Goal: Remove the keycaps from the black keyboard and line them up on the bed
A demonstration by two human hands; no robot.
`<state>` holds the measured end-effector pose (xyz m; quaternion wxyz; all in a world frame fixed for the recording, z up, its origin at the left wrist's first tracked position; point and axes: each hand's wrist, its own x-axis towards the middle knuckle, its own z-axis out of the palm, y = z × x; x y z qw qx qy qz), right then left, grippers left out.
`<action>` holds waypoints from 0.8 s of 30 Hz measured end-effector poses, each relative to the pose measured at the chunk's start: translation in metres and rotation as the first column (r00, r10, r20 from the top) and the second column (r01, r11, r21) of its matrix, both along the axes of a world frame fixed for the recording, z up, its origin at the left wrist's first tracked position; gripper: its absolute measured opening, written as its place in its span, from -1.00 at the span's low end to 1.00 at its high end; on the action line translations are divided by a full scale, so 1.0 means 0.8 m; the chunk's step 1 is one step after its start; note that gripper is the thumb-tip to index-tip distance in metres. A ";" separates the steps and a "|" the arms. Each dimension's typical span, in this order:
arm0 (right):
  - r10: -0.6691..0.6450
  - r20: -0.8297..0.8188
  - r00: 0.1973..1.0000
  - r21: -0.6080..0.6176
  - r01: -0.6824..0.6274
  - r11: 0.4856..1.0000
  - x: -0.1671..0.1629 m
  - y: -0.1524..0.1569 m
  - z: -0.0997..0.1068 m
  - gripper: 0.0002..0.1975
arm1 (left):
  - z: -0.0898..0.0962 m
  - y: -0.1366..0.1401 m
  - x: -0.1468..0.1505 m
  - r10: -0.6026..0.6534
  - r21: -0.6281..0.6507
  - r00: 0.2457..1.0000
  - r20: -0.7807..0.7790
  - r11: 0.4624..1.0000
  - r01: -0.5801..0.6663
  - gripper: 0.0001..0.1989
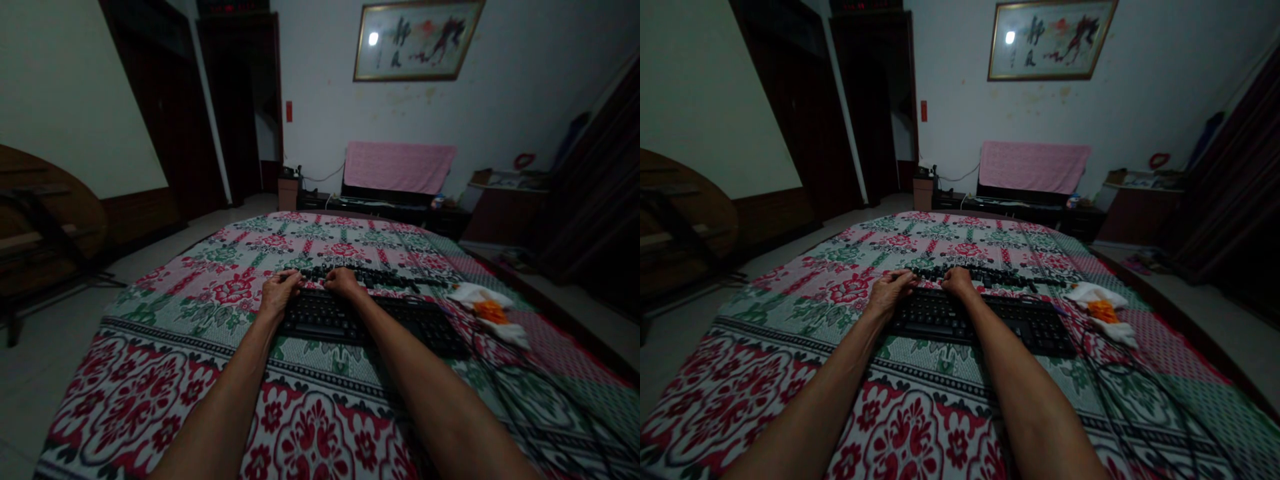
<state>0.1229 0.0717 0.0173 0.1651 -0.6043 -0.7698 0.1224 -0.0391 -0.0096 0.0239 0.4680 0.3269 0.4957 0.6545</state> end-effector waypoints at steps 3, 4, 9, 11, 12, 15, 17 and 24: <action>-0.018 0.007 1.000 -0.014 0.018 1.000 -0.001 0.000 0.000 -0.79 | 0.000 0.000 0.001 0.005 -0.004 1.000 -0.003 1.000 -0.005 -0.64; -0.021 0.010 1.000 -0.020 0.021 1.000 -0.001 0.000 0.000 -0.78 | 0.000 0.000 0.001 0.003 -0.003 1.000 -0.006 1.000 -0.003 -0.64; -0.022 0.018 1.000 -0.041 0.023 0.999 -0.004 0.001 0.001 -0.80 | -0.002 0.000 0.001 0.002 0.005 1.000 -0.017 1.000 -0.002 -0.63; -0.040 0.019 0.999 -0.042 0.041 0.998 -0.008 0.001 0.000 -0.80 | -0.001 0.000 0.001 0.005 0.007 1.000 -0.019 1.000 -0.005 -0.63; -0.053 0.019 0.998 -0.040 0.053 0.998 -0.010 0.001 -0.001 -0.80 | 0.000 -0.001 0.001 0.006 0.009 1.000 -0.017 1.000 -0.006 -0.64; -0.089 0.022 0.996 -0.031 0.089 0.996 -0.016 0.002 -0.002 -0.80 | 0.004 -0.003 0.002 0.004 0.007 1.000 0.005 1.000 -0.004 -0.65; -0.101 0.027 0.995 -0.024 0.102 0.995 -0.017 0.003 -0.003 -0.79 | 0.005 -0.005 0.002 0.001 0.004 1.000 0.015 1.000 -0.001 -0.65; -0.088 0.034 0.996 0.002 0.088 0.996 -0.014 0.006 -0.006 -0.71 | 0.001 -0.001 0.001 -0.003 0.019 1.000 -0.013 1.000 0.003 -0.63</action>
